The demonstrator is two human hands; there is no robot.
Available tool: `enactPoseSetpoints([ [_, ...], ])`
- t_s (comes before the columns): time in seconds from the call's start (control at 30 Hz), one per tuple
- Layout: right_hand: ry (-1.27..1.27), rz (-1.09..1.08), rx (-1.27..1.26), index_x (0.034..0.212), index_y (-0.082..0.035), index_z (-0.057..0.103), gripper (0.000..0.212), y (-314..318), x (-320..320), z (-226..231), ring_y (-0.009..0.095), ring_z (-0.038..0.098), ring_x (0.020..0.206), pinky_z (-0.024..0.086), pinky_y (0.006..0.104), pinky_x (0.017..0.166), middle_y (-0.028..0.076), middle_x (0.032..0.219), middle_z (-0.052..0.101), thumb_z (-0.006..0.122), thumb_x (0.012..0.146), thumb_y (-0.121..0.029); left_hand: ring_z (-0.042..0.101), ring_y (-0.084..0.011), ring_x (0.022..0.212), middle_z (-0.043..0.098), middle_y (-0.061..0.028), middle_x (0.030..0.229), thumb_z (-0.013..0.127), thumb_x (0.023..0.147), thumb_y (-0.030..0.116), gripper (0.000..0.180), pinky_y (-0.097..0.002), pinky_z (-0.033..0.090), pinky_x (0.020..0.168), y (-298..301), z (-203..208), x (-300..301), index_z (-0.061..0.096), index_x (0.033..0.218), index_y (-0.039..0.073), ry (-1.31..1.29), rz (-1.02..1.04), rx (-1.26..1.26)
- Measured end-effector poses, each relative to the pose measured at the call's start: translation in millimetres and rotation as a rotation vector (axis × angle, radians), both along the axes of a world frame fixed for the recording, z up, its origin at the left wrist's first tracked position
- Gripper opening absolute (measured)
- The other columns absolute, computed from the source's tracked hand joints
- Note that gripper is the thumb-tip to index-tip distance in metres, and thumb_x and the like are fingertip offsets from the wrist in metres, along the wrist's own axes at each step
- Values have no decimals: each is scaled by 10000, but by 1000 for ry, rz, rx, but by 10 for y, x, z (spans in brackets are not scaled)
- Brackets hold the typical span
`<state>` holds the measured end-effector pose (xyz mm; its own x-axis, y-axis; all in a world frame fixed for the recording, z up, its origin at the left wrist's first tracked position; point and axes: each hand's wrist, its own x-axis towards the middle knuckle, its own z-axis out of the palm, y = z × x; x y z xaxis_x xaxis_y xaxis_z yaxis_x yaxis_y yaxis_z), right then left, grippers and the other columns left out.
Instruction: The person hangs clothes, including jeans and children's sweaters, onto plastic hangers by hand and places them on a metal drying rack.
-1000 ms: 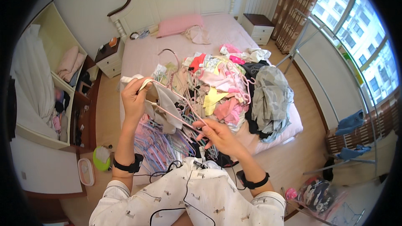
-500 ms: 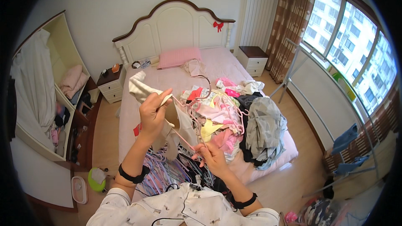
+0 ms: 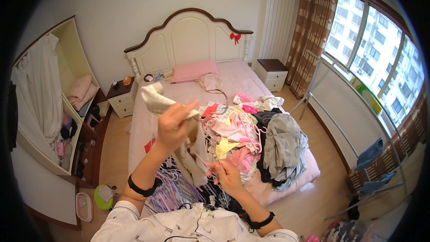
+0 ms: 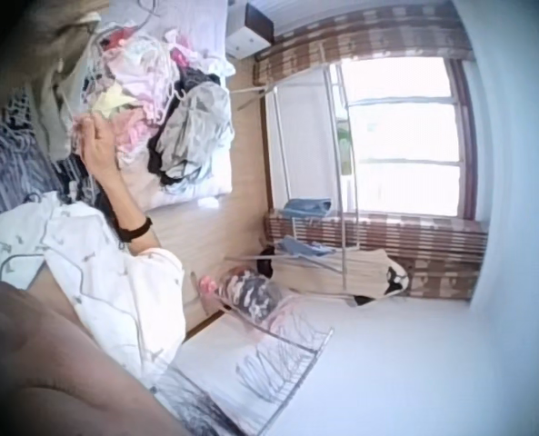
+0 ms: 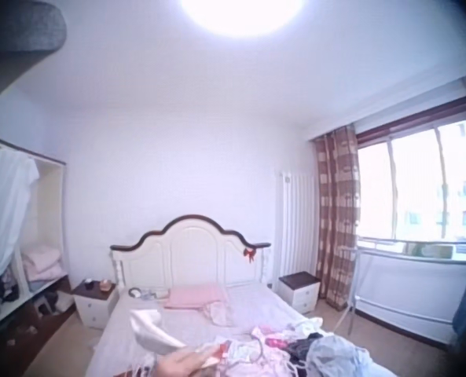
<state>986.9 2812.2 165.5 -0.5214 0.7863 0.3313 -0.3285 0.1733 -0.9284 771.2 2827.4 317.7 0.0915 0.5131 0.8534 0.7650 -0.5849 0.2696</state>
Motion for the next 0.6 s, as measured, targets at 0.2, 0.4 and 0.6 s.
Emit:
enactPoseSetpoints([
  [0.2, 100, -28, -7, 1111, 46, 604, 344, -5, 5, 63, 105, 653, 749, 500, 182, 514, 112, 949, 672, 425, 1065, -244, 558, -244, 609, 543, -108, 768, 627, 766, -62, 504, -340, 478, 573, 5, -49, 59, 652, 1247, 88, 27, -27, -77],
  [0.4, 25, 87, 11, 1143, 59, 624, 344, 157, 135, 235, 133, 681, 824, 539, 204, 548, 116, 958, 687, 455, 1055, -228, 526, -233, 610, 551, -87, 774, 714, 803, 104, 412, -350, 441, 564, -188, 265, 60, 678, 1213, 91, 44, 1, -222],
  [0.6, -73, -41, -75, 1026, 39, 698, 175, 339, 387, 324, 86, 649, 740, 547, 224, 621, 69, 857, 706, 658, 936, -106, 502, -258, 571, 554, -89, 717, 694, 871, 166, 146, -343, 404, 538, -223, 455, -285, 641, 884, 30, 416, 206, 12],
])
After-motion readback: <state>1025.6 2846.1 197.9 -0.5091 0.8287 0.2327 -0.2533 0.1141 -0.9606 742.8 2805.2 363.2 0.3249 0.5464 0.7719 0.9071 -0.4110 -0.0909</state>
